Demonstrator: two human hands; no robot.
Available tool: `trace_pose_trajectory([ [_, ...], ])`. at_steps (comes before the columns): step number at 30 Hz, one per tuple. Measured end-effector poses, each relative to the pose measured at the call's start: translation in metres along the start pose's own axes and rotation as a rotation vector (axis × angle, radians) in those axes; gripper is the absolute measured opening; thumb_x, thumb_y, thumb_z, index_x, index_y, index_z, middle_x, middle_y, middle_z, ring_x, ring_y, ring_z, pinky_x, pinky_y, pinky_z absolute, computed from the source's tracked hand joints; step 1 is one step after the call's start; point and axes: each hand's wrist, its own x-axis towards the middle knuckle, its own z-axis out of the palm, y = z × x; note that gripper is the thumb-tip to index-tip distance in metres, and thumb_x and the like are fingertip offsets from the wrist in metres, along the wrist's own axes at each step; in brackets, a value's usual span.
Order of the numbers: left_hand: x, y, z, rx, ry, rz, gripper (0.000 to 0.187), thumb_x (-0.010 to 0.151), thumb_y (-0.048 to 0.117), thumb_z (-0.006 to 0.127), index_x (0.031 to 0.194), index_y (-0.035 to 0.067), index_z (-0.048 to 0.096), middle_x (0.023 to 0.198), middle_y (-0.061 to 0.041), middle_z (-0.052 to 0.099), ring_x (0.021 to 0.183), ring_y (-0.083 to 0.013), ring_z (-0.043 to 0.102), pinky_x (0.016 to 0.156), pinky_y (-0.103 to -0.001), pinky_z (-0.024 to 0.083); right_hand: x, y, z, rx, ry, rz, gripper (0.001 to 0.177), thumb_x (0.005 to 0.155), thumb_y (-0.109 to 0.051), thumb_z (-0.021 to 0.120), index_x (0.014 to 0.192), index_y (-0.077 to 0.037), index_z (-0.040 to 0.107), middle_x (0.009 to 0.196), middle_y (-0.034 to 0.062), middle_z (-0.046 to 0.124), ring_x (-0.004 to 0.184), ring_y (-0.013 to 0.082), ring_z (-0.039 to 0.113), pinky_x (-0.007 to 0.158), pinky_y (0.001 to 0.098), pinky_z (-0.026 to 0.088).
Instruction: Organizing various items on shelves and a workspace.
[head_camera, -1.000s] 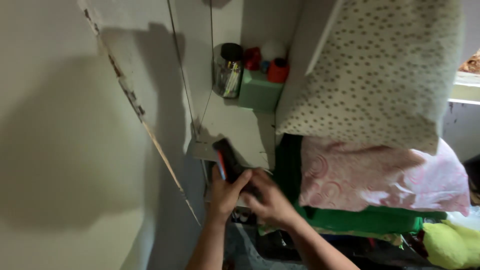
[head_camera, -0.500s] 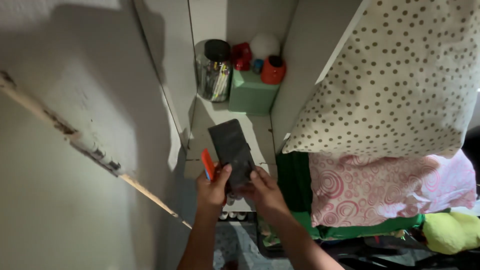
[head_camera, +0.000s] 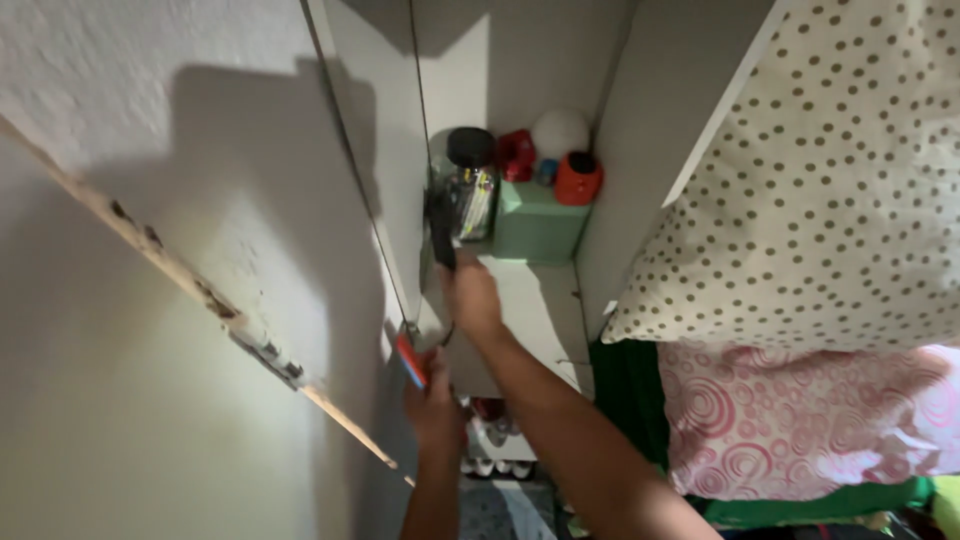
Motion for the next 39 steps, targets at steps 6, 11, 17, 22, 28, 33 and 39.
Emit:
trace_pose_trajectory([
  [6,-0.005,0.005,-0.019,-0.123,0.060,-0.520,0.035,0.096,0.024,0.064,0.127,0.008,0.064,0.071,-0.002,0.049,0.052,-0.0123,0.044,0.041,-0.029,0.036,0.035,0.008,0.049,-0.191,-0.135,-0.100,0.068,0.099,-0.026,0.066,0.154,-0.003,0.032,0.125,0.0314,0.061,0.094,0.0474,0.067,0.079,0.0516,0.056],
  [11,-0.005,0.014,-0.018,-0.192,0.011,-0.571,0.031,0.096,0.020,0.058,0.126,0.011,0.060,0.064,0.000,0.048,0.044,-0.0092,0.038,0.038,-0.028,0.030,0.077,0.037,0.062,-0.151,-0.359,-0.126,0.097,0.080,0.000,0.062,0.161,-0.007,0.009,0.147,0.0330,0.041,0.112,0.0385,0.064,0.093,0.0418,0.056],
  [17,-0.002,0.012,-0.022,-0.266,0.012,-0.544,0.027,0.093,0.018,0.062,0.119,0.013,0.058,0.063,0.001,0.046,0.047,-0.0084,0.041,0.040,-0.026,0.033,0.036,-0.015,-0.011,-0.018,-0.391,0.074,0.066,0.100,-0.014,0.057,0.159,-0.016,0.027,0.145,0.0223,0.052,0.114,0.0332,0.066,0.101,0.0429,0.053],
  [22,0.005,0.025,-0.012,-0.505,-0.021,-0.682,0.017,0.093,0.023,0.062,0.101,0.013,0.052,0.064,0.000,0.047,0.047,-0.0113,0.041,0.038,-0.028,0.032,0.019,0.019,0.011,-0.207,-0.328,-0.185,0.054,0.094,-0.014,0.063,0.146,-0.008,0.048,0.144,0.0208,0.052,0.119,0.0428,0.058,0.098,0.0503,0.047],
  [28,0.024,-0.029,0.000,-0.600,-0.088,-0.583,0.017,0.096,0.027,0.058,0.097,0.010,0.053,0.068,-0.002,0.052,0.057,-0.0137,0.050,0.049,-0.028,0.039,-0.001,0.074,0.015,0.195,-0.320,-0.258,0.037,0.101,-0.021,0.061,0.135,-0.007,0.055,0.129,0.0136,0.062,0.118,0.0317,0.060,0.098,0.0412,0.050],
  [33,0.042,-0.061,0.030,-0.540,-0.040,-0.096,0.032,0.104,0.027,0.057,0.113,-0.003,0.063,0.104,-0.006,0.068,0.098,-0.0174,0.063,0.090,-0.033,0.050,-0.111,0.010,-0.098,0.808,-0.420,0.225,0.040,0.103,-0.029,0.056,0.137,-0.010,0.058,0.115,0.0036,0.065,0.100,0.0163,0.061,0.085,0.0320,0.053],
  [39,0.031,-0.020,0.075,-0.222,-0.207,-0.305,0.034,0.101,0.029,0.061,0.127,0.007,0.055,0.110,-0.005,0.062,0.095,-0.0145,0.060,0.084,-0.032,0.049,-0.121,0.073,-0.131,0.164,-0.160,-0.068,0.036,0.095,-0.010,0.059,0.131,-0.005,0.066,0.106,0.0126,0.064,0.096,0.0282,0.064,0.086,0.0347,0.052],
])
